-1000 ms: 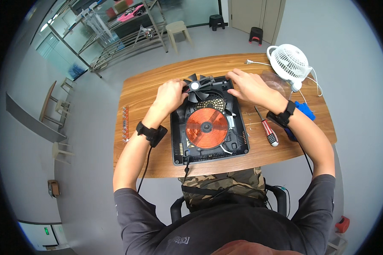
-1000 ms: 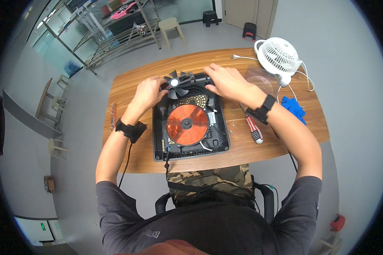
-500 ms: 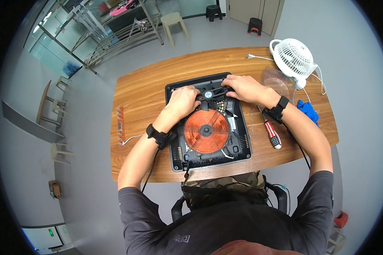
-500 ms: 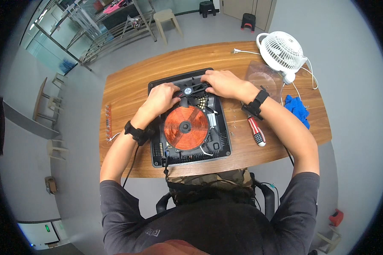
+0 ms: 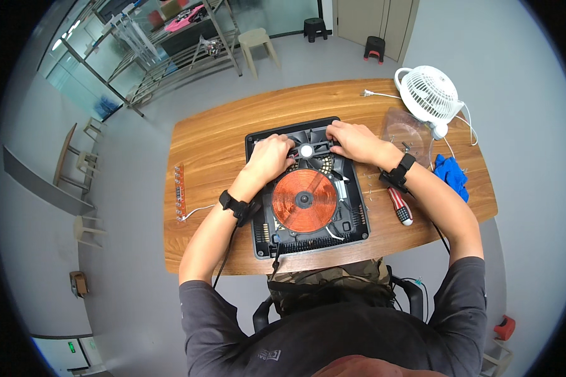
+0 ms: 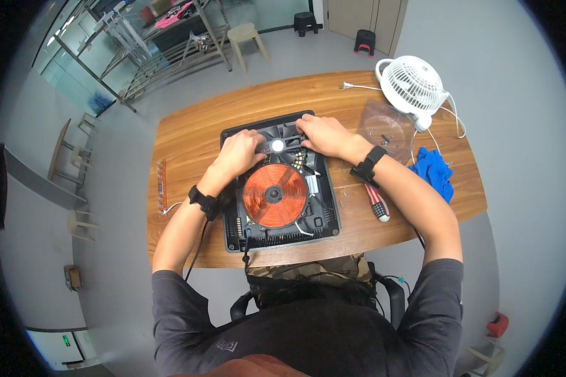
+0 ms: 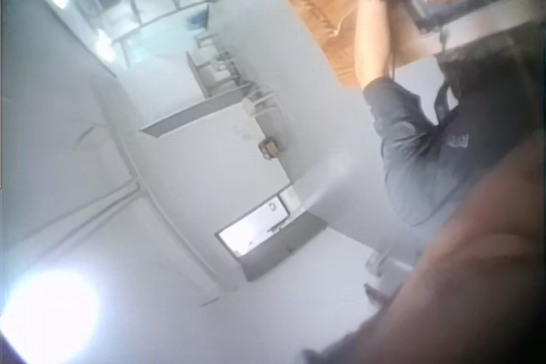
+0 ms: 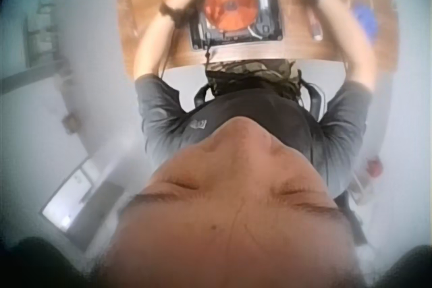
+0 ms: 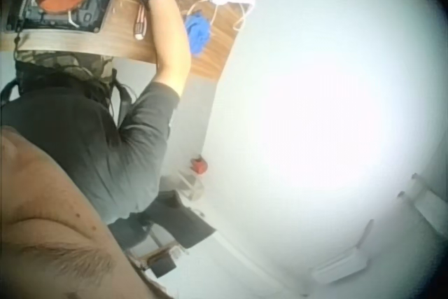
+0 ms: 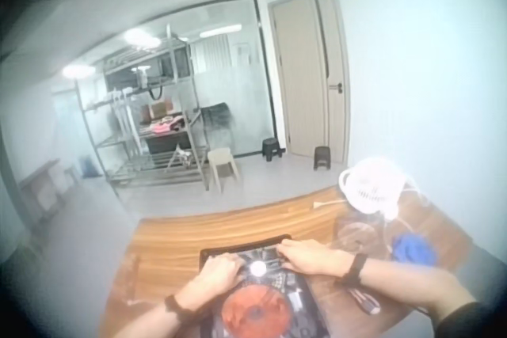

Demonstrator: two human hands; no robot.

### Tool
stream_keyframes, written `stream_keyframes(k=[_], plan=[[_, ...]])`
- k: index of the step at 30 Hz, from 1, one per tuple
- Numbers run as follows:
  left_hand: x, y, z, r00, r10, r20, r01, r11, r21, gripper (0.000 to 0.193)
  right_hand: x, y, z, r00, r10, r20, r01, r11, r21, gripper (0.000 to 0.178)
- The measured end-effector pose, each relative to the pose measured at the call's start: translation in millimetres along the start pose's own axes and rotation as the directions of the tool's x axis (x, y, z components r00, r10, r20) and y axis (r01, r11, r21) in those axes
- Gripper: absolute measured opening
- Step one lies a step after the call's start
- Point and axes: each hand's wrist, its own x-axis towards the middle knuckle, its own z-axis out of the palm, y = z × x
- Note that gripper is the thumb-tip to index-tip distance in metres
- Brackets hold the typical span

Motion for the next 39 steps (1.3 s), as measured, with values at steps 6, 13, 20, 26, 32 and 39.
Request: stream_keyframes(k=[6, 13, 20, 26, 32, 39], plan=[[-10.8, -2.5, 9.9, 0.999, 0.028, 0.021, -0.026, 0.998, -0.061, 0.037, -8.1, -2.6, 13.5, 1.000, 0.006, 0.013, -0.006, 1.000, -0.016, 0.036], [-9.3, -8.2, 11.3, 0.998, 0.042, 0.037, -0.039, 0.995, -0.097, 0.032, -14.1, -5.1, 14.4, 0.998, 0.026, 0.060, -0.027, 0.999, 0.027, 0.033], [0.8, -8.1, 10.8, 0.992, 0.070, 0.102, -0.066, 0.997, -0.043, 0.034, -20.1, 12.0, 27.6, 0.999, 0.043, 0.022, -0.046, 0.984, 0.170, 0.021], [1.4, -23.7, 12.7, 0.980, 0.118, 0.162, -0.098, 0.987, -0.126, 0.040, -17.8, 13.8, 29.4, 1.000, 0.030, 0.007, -0.031, 0.977, 0.212, 0.020], [-5.1, -18.6, 0.3, 0.983, 0.088, 0.164, -0.071, 0.992, -0.107, 0.039, -18.9, 14.9, 24.7, 0.999, 0.005, 0.041, -0.011, 0.989, 0.146, 0.020], [-4.3, -23.3, 5.2, 0.979, 0.147, 0.140, -0.127, 0.981, -0.145, 0.040, -20.9, 14.5, 21.4, 0.998, -0.031, 0.051, 0.029, 0.999, 0.028, 0.022]])
